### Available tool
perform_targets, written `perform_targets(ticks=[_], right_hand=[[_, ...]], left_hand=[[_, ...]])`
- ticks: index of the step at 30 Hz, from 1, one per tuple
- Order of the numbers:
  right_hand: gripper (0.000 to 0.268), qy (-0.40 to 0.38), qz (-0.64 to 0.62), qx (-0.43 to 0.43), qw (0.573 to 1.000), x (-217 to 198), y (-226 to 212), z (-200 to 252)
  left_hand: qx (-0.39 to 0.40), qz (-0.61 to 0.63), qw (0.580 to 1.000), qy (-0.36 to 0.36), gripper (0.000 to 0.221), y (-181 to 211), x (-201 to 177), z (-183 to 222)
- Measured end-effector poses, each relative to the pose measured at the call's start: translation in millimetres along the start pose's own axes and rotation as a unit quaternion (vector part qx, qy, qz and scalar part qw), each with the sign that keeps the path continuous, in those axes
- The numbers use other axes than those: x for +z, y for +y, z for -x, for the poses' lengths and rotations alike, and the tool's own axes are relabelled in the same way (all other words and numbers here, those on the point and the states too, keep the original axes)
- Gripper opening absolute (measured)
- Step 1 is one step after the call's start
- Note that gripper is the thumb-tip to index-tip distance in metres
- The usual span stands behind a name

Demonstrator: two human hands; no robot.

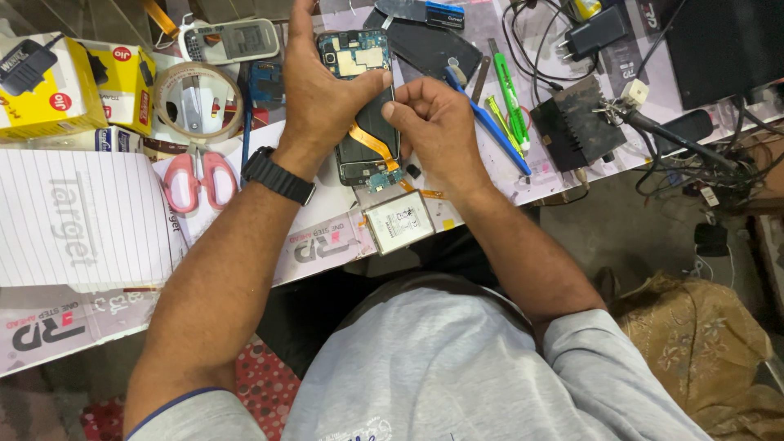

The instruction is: The person disassembles a mobile phone using a tool to manipulate internal components and cleans the device interior with a brush.

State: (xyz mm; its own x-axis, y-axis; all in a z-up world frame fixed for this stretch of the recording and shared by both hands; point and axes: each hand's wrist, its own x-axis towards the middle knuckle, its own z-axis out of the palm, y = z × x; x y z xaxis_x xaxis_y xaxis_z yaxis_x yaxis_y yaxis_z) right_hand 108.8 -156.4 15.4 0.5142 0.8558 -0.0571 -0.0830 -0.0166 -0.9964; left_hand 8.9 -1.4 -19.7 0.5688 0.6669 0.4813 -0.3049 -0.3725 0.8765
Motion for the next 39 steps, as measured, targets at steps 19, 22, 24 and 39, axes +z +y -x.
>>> perform_targets(ticks=[19, 22, 24, 39], right_hand=[[0.018, -0.05, -0.143, 0.061, 0.987, -18, 7, 2], [0.017, -0.058, -0.154, 0.063, 0.984, -18, 8, 4], [0.016, -0.063, -0.155, 0.06, 0.984, -19, 8, 5], [0.013, -0.042, -0.111, 0.037, 0.992, -13, 8, 7]], left_hand=[[-0.009, -0.012, 1.0, -0.002, 0.052, -2, -3, 0], [-0.013, -0.024, 1.0, -0.003, 0.051, -2, -3, 1], [-0.018, -0.021, 1.0, -0.006, 0.05, -2, -4, 1], [0.011, -0.054, 0.998, -0.005, 0.051, -8, -3, 2]])
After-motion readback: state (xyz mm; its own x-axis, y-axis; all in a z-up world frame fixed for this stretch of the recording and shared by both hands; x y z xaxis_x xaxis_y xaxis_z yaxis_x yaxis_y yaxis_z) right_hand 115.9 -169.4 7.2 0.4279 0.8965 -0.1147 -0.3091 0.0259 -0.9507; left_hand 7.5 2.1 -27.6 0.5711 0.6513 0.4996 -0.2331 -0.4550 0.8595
